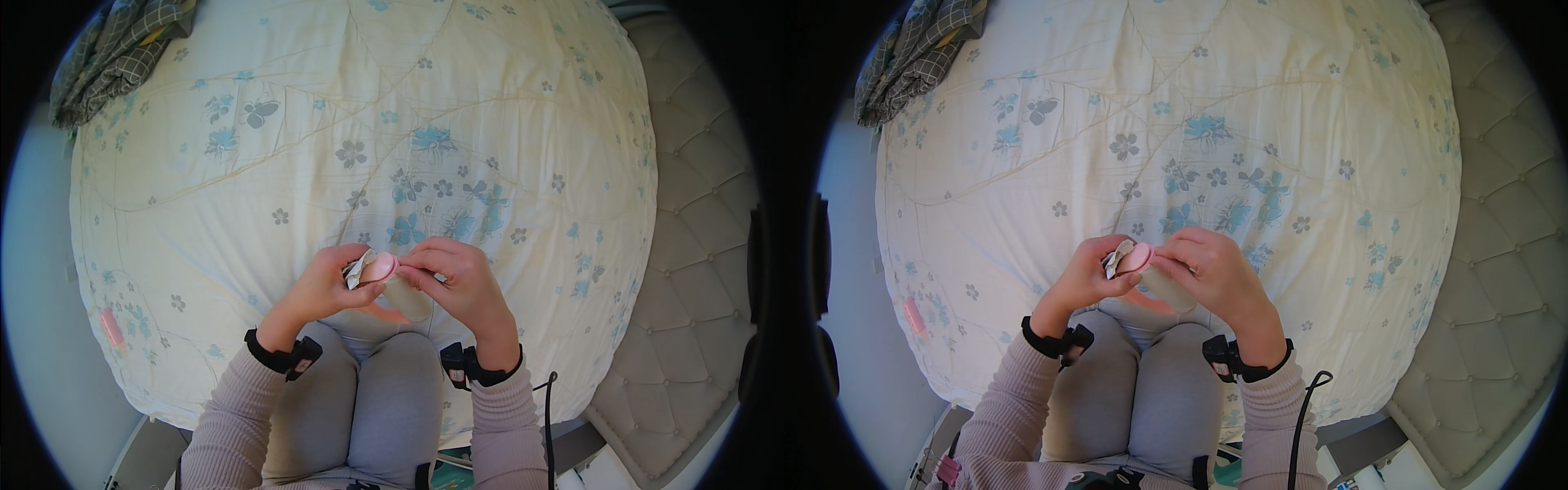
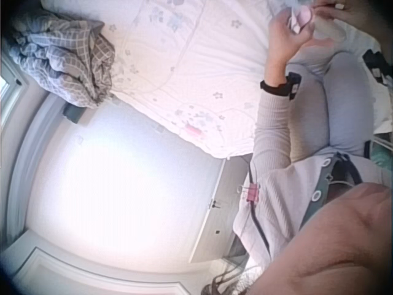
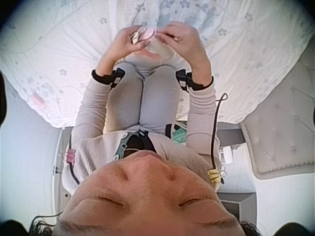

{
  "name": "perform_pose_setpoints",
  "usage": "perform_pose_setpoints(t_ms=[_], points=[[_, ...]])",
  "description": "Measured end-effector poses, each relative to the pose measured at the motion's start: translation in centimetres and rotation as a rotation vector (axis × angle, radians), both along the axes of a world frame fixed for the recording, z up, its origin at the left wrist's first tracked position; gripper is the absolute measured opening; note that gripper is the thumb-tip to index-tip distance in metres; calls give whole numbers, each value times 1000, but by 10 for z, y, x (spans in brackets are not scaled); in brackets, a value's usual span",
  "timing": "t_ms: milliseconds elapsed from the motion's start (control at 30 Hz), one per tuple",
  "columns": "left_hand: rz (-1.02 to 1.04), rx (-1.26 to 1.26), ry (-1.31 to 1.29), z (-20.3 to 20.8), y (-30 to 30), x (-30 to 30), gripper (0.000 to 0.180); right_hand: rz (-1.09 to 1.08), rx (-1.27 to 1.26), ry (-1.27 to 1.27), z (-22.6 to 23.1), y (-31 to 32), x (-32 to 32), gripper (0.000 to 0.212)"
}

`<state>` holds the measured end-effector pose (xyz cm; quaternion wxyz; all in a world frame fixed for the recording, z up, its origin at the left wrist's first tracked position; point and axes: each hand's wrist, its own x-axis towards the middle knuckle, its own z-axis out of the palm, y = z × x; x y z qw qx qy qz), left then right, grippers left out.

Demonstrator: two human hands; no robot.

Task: The person uses a pink lint roller to roll over a floral-patterned bedsheet, then removes the used adhesive sheet and wipes the bed with a white tissue. The person continues rolling and wiping across the bed surface.

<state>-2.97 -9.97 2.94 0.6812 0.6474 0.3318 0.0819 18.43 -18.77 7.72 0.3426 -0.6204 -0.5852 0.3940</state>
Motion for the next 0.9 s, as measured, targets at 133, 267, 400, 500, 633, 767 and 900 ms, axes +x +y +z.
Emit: perform_pose_setpoints(t_ms=[133, 267, 400, 500, 633, 767, 900], points=[[8, 5, 13, 2, -2, 1, 35, -4, -23, 9, -2, -1, 0, 9], [38, -15, -16, 0, -5, 2, 34, -74, -127, 164, -3, -4, 0, 7], [36, -32, -35, -4, -7, 2, 34, -55, -78, 118, -1, -4, 0, 10], [31, -25, -16, -4, -7, 3, 34, -60, -91, 82, 3, -4, -2, 12], [50, 64, 26, 1, -9, 5, 34, -106, -83, 115, 6, -4, -7, 14], [81, 87, 17, 9, -11, 7, 34, -223, -146, 282, 5, -5, -10, 14], [141, -46, -30, 9, -12, 6, 34, -305, -179, 454, 7, -5, -11, 12]])
